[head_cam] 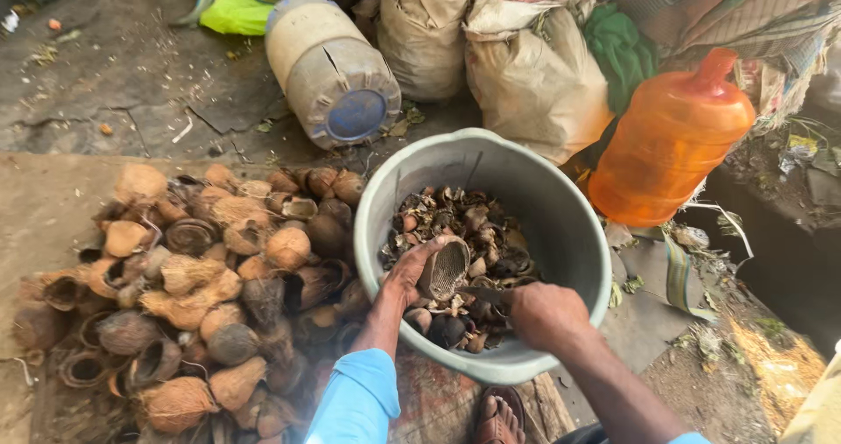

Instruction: The person scrapes the interior of coconut shells using a knife and places the cleaned pieces into a plastic bucket.

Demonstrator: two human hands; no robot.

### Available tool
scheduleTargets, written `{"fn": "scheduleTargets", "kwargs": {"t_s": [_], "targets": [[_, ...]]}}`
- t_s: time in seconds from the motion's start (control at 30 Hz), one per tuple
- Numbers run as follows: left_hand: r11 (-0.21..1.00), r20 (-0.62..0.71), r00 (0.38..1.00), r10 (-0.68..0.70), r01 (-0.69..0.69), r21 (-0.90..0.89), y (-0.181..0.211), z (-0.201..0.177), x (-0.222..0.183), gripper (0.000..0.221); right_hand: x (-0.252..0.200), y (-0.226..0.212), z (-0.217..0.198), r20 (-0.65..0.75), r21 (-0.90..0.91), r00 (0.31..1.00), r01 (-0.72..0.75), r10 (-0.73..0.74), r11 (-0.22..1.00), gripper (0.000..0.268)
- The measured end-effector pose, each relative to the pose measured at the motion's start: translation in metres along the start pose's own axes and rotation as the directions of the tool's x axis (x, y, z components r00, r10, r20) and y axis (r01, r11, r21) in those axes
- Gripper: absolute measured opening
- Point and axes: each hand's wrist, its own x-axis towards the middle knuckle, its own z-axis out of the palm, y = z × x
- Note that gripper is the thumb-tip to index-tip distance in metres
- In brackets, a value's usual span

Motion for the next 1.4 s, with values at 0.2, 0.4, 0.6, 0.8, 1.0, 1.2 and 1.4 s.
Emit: {"fn": "scheduleTargets", "kwargs": {"t_s": [0.2,0.4,0.6,0.8,1.0,1.2,1.4], "targets": [[0.996,0.069,0.996,0.062,-0.057,-0.073,0.017,0.004,-0.026,0.089,-0.009,-0.004,-0.017,0.066,0.042,0.998,0.011,-0.013,0.999,0.037],[0.894,0.058,0.943,0.327,-0.289,-0.343,0.037,-0.021,-0.062,0.085,-0.047,-0.013,-0.037,-0.084,0.209,0.992,0.113,-0.097,0.971,0.049],[0.773,-0.019,0.919,0.394,-0.343,-0.534,0.022,-0.016,-0.057,0.085,-0.054,-0.012,-0.030,-0.075,0.286,0.988,0.151,-0.136,0.946,0.049],[0.819,-0.086,0.948,0.306,-0.308,-0.484,0.012,-0.004,-0.065,0.090,-0.049,-0.032,-0.014,-0.008,0.268,0.986,0.163,-0.167,0.949,0.046],[0.825,0.006,0.920,0.392,-0.349,-0.444,-0.002,-0.013,-0.086,0.097,-0.050,-0.031,-0.009,-0.191,0.384,0.954,0.290,-0.232,0.877,0.046],[0.732,-0.124,0.908,0.401,-0.399,-0.552,-0.009,-0.003,-0.077,0.097,-0.051,-0.049,0.003,-0.127,0.405,0.942,0.336,-0.311,0.851,0.049],[0.726,-0.005,0.878,0.478,-0.398,-0.560,0.007,-0.023,-0.071,0.087,-0.047,-0.036,-0.007,-0.134,0.385,0.954,0.299,-0.268,0.873,0.054]]}}
